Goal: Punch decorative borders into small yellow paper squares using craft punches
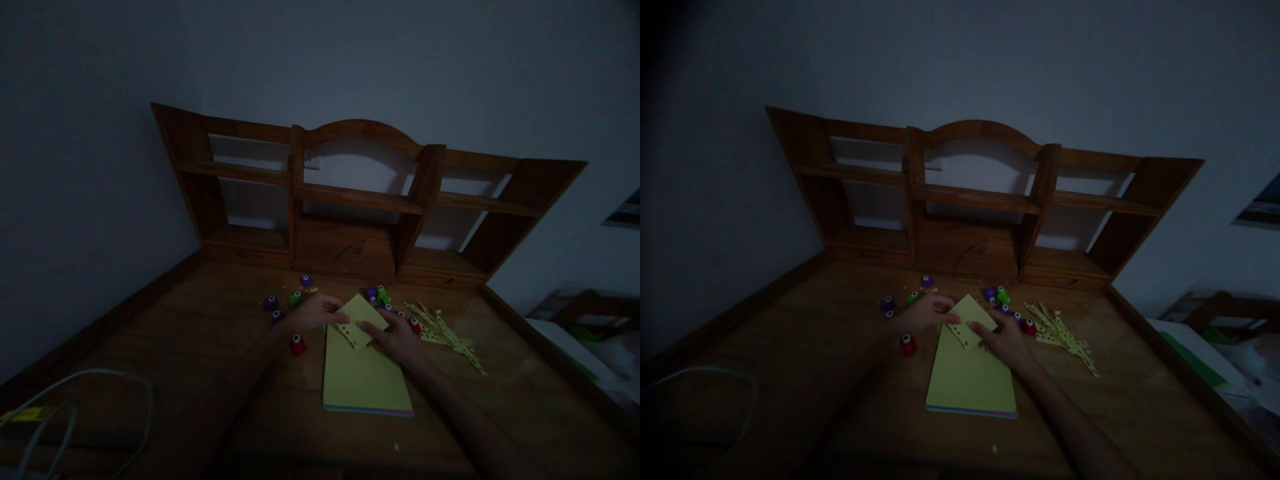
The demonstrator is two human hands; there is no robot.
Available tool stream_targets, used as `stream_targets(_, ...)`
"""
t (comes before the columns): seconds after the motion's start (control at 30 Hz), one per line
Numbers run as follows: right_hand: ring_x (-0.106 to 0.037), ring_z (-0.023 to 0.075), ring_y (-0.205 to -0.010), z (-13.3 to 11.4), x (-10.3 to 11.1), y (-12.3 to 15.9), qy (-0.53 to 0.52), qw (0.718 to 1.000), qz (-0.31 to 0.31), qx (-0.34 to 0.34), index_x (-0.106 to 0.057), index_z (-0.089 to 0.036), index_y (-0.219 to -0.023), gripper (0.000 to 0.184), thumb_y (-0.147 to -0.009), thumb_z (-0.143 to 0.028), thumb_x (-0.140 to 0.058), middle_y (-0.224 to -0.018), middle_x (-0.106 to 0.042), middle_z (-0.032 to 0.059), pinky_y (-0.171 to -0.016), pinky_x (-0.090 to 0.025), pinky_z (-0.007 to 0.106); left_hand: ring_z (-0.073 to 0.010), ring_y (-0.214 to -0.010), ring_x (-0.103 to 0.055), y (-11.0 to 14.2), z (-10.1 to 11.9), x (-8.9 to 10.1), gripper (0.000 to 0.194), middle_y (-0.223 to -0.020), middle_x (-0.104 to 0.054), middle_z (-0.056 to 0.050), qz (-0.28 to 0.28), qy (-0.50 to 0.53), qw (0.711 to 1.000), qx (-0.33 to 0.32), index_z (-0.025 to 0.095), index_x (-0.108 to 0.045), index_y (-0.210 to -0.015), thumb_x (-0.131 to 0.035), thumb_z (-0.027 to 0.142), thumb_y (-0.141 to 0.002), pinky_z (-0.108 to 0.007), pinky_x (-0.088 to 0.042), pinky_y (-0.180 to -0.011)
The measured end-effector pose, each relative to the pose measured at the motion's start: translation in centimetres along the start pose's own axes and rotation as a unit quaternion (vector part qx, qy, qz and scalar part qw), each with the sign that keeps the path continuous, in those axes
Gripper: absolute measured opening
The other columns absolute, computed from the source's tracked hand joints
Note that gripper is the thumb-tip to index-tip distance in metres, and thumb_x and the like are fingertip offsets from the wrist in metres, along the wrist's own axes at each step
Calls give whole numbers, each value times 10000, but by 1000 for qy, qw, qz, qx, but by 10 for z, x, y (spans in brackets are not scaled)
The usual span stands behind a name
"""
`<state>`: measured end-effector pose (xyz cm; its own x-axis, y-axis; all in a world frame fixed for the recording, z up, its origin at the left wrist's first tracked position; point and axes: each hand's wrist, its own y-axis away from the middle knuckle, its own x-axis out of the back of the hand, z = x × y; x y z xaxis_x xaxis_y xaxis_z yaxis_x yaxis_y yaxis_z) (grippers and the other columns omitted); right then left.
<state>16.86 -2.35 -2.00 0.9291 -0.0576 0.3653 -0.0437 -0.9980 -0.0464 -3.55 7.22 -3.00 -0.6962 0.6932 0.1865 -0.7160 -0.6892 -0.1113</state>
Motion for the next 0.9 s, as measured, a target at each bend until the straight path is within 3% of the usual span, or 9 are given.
stream_targets(0.1, -554, 148, -548, 0, 3, -1, -20, 997, 47, 54, -644, -180, -828, 338, -774, -513, -616, -631, -621, 0, -487, -400, 232, -185, -770, -659, -3, 1, 3, 345, -875, -707, -77, 49, 34, 998, -11, 127, -674, -860, -732, 415, -679, -268, -503, -690)
stream_targets(0.23, -524, 142, -610, 3, 12, -7, -54, 981, 123, 137, -622, -188, -821, 271, -836, -453, -568, -664, -584, -5, -564, -409, 240, -194, -757, -671, -5, 7, 10, 413, -959, -704, -109, 181, 91, 979, -19, 124, -642, -961, -728, 423, -691, -270, -525, -638)
stream_targets(0.4, -548, 160, -664, 10, 25, -16, -71, 965, 204, 151, -606, -192, -937, 258, -855, -430, -550, -726, -604, 13, -624, -434, 264, -209, -857, -669, -5, 10, 12, 446, -1110, -661, -129, 269, 230, 934, -53, 141, -604, -1090, -732, 345, -715, -342, -550, -750)
stream_targets(0.5, -588, 188, -754, 14, 23, -16, -33, 961, 222, 164, -612, -191, -956, 283, -853, -446, -546, -834, -648, 45, -702, -457, 303, -214, -956, -646, -5, 12, 5, 460, -1145, -645, -121, 279, 297, 909, -86, 151, -589, -1119, -743, 278, -705, -359, -533, -831)
stream_targets(0.67, -618, 208, -810, 17, 19, -20, 45, 957, 225, 178, -622, -200, -987, 313, -852, -468, -530, -913, -677, 67, -712, -474, 317, -206, -914, -660, -4, 16, -4, 444, -1117, -657, -112, 259, 300, 915, -78, 158, -607, -1094, -745, 282, -691, -326, -529, -805)
stream_targets(0.8, -641, 209, -799, 9, 46, -51, 153, 955, 195, 163, -624, -197, -1029, 326, -860, -448, -504, -953, -693, 89, -693, -482, 302, -213, -884, -664, -4, 18, -4, 444, -1068, -674, -132, 234, 308, 920, -68, 131, -630, -1059, -761, 285, -663, -315, -528, -780)
stream_targets(0.9, -658, 242, -807, 2, 70, -81, 285, 941, 119, 139, -676, -186, -964, 291, -816, -404, -554, -919, -715, 109, -697, -468, 307, -219, -847, -670, -4, 15, -3, 438, -1033, -686, -133, 216, 283, 932, -72, 119, -650, -1023, -772, 309, -647, -312, -522, -764)
